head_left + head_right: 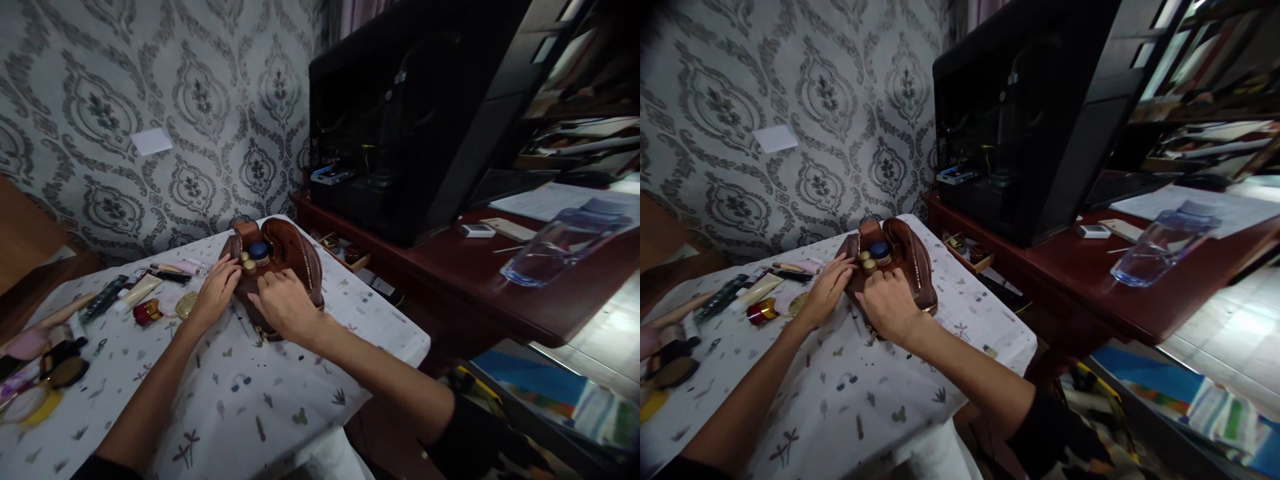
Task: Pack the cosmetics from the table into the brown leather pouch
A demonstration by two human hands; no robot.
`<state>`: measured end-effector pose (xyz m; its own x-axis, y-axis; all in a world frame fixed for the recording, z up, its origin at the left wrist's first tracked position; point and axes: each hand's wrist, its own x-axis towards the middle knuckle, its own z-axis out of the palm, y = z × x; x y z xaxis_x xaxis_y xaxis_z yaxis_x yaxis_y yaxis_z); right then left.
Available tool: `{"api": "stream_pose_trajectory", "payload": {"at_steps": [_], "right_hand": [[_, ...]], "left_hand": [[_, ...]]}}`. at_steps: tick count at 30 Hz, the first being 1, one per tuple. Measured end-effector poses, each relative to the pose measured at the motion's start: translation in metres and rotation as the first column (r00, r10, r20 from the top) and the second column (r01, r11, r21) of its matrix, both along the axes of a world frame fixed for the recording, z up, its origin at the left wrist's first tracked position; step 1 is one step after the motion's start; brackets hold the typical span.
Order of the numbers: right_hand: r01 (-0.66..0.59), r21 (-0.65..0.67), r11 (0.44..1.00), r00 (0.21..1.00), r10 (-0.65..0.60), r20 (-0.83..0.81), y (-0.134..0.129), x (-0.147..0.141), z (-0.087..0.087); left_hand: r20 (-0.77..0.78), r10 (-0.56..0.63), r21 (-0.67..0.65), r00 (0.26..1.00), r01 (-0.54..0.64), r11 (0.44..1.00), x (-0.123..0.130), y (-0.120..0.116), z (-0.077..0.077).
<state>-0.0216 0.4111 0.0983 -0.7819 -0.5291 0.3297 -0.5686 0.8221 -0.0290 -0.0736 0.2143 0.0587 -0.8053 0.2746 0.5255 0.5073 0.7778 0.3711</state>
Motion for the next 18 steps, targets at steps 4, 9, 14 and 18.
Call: {"api": "stream_pose_trajectory", "payload": {"at_steps": [4, 9, 14, 18], "right_hand": [[0.001, 0.002, 1.000, 1.000, -0.001, 0.005, 0.002, 0.002, 0.003], [0.014, 0.007, 1.000, 1.000, -0.014, 0.003, 0.003, 0.005, 0.006], [0.042, 0.018, 0.999, 0.999, -0.042, -0.019, 0.004, 0.005, 0.007], [0.048, 0.017, 0.999, 0.999, -0.047, -0.024, 0.003, 0.005, 0.005]], "left_hand": [[0.019, 0.002, 0.010, 1.000, -0.003, 1.000, 0.004, -0.002, -0.001], [0.016, 0.019, 0.019, 1.000, -0.020, 1.000, 0.016, -0.008, -0.002], [0.048, 0.088, 0.007, 0.995, -0.088, 0.996, 0.035, -0.029, -0.005], [0.023, 0.174, -0.051, 0.984, -0.173, 0.984, 0.050, -0.056, -0.015]]}}
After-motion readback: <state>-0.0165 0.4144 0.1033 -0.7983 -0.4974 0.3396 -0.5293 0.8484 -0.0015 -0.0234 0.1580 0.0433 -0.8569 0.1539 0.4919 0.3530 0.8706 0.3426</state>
